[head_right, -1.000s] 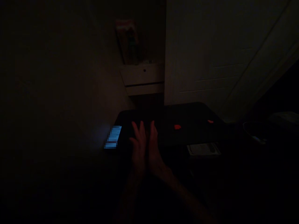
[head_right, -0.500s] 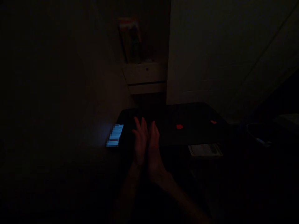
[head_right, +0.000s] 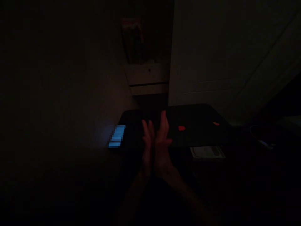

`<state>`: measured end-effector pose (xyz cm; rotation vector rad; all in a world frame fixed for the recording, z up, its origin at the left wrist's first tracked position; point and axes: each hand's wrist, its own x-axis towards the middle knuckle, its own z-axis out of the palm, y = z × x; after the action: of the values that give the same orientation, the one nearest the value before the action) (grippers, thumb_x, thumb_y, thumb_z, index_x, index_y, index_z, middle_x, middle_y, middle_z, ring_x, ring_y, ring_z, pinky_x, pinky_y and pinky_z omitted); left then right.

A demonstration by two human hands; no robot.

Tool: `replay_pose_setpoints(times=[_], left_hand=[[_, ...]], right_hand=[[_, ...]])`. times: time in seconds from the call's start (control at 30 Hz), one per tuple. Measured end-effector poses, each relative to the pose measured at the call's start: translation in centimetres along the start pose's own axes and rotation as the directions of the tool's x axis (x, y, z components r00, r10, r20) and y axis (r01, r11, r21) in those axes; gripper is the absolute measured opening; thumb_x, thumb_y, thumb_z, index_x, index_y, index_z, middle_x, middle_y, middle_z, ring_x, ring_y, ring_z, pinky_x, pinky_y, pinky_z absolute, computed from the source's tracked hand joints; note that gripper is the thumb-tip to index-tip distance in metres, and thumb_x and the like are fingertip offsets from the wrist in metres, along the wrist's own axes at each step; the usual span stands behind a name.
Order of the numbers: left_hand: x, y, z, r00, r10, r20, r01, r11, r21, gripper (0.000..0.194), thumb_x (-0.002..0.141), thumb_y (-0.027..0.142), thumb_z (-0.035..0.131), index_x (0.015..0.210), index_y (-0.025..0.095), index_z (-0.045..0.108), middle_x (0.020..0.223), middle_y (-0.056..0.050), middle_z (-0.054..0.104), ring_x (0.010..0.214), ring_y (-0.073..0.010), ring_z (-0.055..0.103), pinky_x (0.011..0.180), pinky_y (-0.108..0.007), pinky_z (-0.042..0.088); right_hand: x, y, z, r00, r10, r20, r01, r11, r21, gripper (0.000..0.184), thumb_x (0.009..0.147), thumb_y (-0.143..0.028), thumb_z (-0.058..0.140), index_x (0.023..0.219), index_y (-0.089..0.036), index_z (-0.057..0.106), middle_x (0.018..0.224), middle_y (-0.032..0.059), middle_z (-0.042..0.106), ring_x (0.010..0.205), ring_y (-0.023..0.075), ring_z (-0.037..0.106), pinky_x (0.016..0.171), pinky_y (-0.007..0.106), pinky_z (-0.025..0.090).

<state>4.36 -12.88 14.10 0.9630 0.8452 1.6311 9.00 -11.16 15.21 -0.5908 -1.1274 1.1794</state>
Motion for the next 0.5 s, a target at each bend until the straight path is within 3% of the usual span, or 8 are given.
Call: replay_pose_setpoints(times=[0.13,0.33,0.5], left_hand=[[-0.3,-0.5,0.1,0.995,0.093,-0.02,-0.094,0.995,-0.023,0.055,0.105,0.058,0.016,0.159,0.053,0.008,0.171,0.018,0.005,0.159,-0.0119,0.002,0.131,-0.039,0.008],[1.5,1.4,-0.1,0.988,0.154,0.018,-0.154,0.988,-0.015,0.054,0.105,0.059,0.012,0.158,0.055,0.005,0.17,0.021,0.006,0.158,-0.0136,0.006,0.131,-0.04,0.008],[2.2,0.7,0.0,0.999,0.035,0.036,-0.033,0.998,-0.062,0.06,0.101,0.067,0.016,0.159,0.053,0.007,0.169,0.017,0.014,0.157,-0.0191,0.015,0.129,-0.044,0.018]], right_hand=[[1.7,0.3,-0.6,0.993,-0.112,0.047,0.12,0.957,-0.266,0.074,0.097,-0.075,0.003,0.163,-0.041,0.014,0.172,-0.0064,0.007,0.158,0.0241,0.004,0.126,0.063,0.009],[-0.6,2.7,-0.8,0.968,-0.131,0.215,0.163,0.977,-0.139,0.083,0.092,-0.084,0.01,0.163,-0.041,0.016,0.173,-0.0059,0.006,0.159,0.0267,0.004,0.128,0.059,0.007],[-0.8,1.9,-0.4,0.992,-0.086,0.096,0.102,0.979,-0.178,0.086,0.09,-0.087,0.023,0.163,-0.043,0.015,0.173,-0.0042,0.013,0.159,0.0319,0.008,0.126,0.063,0.015]])
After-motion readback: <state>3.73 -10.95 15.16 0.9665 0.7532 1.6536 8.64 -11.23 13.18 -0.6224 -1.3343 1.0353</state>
